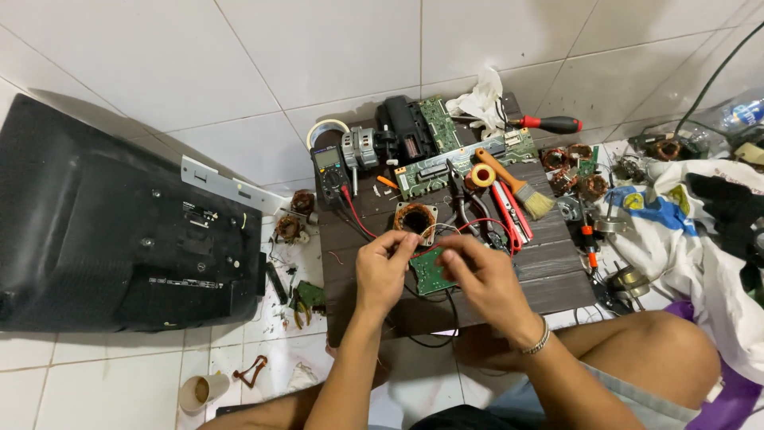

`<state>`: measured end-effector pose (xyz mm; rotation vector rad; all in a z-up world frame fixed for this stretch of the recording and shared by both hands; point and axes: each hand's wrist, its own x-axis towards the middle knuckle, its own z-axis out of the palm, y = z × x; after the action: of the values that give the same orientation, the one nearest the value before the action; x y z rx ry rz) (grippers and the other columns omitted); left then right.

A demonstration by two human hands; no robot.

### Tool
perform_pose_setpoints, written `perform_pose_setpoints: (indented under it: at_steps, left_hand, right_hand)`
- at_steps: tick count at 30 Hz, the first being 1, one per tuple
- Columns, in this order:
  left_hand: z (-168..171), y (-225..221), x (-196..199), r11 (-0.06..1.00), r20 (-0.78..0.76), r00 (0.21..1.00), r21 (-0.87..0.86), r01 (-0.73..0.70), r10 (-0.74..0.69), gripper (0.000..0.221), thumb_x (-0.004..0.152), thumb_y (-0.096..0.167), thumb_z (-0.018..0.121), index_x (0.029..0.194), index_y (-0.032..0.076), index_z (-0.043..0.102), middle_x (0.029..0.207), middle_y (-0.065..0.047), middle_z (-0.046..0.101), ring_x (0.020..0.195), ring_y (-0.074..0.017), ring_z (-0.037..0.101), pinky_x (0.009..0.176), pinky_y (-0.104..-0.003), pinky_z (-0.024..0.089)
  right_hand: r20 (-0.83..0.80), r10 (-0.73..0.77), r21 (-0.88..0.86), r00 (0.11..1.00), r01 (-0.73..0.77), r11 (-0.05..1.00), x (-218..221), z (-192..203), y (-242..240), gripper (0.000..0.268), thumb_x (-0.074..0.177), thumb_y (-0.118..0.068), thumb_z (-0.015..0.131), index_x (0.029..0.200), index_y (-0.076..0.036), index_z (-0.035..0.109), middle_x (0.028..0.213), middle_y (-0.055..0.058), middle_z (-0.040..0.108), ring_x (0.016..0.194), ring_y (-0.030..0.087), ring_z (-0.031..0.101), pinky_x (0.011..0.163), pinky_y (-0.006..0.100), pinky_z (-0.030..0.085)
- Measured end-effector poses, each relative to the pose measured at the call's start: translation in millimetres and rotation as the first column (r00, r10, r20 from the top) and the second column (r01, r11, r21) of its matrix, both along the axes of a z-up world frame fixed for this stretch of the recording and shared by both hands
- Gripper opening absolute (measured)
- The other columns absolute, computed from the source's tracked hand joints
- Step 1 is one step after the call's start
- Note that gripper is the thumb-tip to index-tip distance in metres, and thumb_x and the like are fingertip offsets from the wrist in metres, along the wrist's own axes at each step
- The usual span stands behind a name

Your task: The person sits on the floor repairing electronics, handling a green circuit board and a copper coil component, positioning wires and small parts, and using a multimeter with probe leads to test connections on the board. They pick up and reposition the board and components repeatedly while working by hand.

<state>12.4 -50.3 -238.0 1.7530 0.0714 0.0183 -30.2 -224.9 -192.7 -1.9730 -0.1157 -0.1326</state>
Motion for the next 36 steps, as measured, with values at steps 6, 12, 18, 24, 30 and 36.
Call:
perform_pose_setpoints:
  at_steps: [6,12,18,24,30,36]
  left_hand:
    - [9.4,-7.6,-2.4,0.976,0.019,0.989,0.165,0.144,-0.149,0.012,0.089,0.02,0.072,0.083,0.015,0.081,0.054,-0.01,0.054,0.057,-0.016,0.054,0.059,-0.034,0.05]
    - [12.1,-5.7,-4.9,0.968,0.057,0.977,0.162,0.194,-0.205,0.016,0.094,0.019,0.067,0.088,0.01,0.079,0.06,-0.011,0.056,0.063,-0.021,0.059,0.063,-0.039,0.051]
    - [-15.7,-7.7,3.2,0.985,0.132,0.99,0.17,0.017,-0.04,0.007,0.087,0.019,0.076,0.091,0.018,0.082,0.044,0.0,0.038,0.05,-0.0156,0.049,0.055,-0.031,0.047]
    - [-10.8,-8.7,11.0,0.961,0.302,0.952,0.248,-0.123,0.044,0.006,0.09,0.013,0.073,0.091,0.012,0.078,0.044,-0.004,0.045,0.049,-0.0245,0.054,0.054,-0.036,0.049]
    - [-46.9,-11.7,35.2,0.848,0.382,0.921,0.46,-0.262,0.078,0.006,0.086,0.025,0.077,0.087,0.02,0.078,0.078,0.0,0.062,0.082,-0.0278,0.067,0.077,-0.043,0.053]
    - [-65.4,-16.0,39.8,0.793,0.329,0.941,0.551,-0.26,0.081,0.008,0.088,0.025,0.074,0.087,0.019,0.078,0.082,0.002,0.061,0.087,-0.0228,0.064,0.083,-0.044,0.048]
  right_hand:
    - [0.287,0.344,-0.261,0.894,-0.272,0.926,33.1,36.5,-2.7,0.02,0.097,-0.002,0.059,0.111,-0.005,0.072,0.098,0.017,0.074,0.08,0.045,0.072,0.067,0.051,0.058]
    - [0.308,0.326,-0.313,0.894,-0.229,0.922,49.6,-6.2,-17.6,0.007,0.092,-0.009,0.071,0.098,-0.012,0.073,0.078,0.01,0.067,0.074,0.036,0.069,0.065,0.044,0.056]
    - [0.327,0.215,-0.363,0.92,-0.088,0.928,61.1,-27.6,-21.0,0.002,0.094,-0.015,0.07,0.095,-0.014,0.069,0.074,0.008,0.062,0.072,0.033,0.067,0.063,0.043,0.054]
    - [0.388,0.062,-0.389,0.919,0.102,0.915,86.1,-61.6,-42.4,0.004,0.095,-0.018,0.072,0.099,-0.017,0.072,0.078,0.005,0.064,0.079,0.031,0.068,0.069,0.041,0.054]
    - [0.329,-0.004,-0.316,0.944,0.114,0.942,82.6,-60.0,-46.9,0.007,0.096,-0.019,0.071,0.102,-0.015,0.072,0.084,0.011,0.068,0.085,0.036,0.07,0.074,0.045,0.055]
    - [0.281,-0.026,-0.277,0.959,0.107,0.955,78.4,-75.3,-49.5,0.005,0.096,-0.017,0.071,0.1,-0.016,0.073,0.084,0.011,0.07,0.084,0.035,0.071,0.073,0.043,0.056]
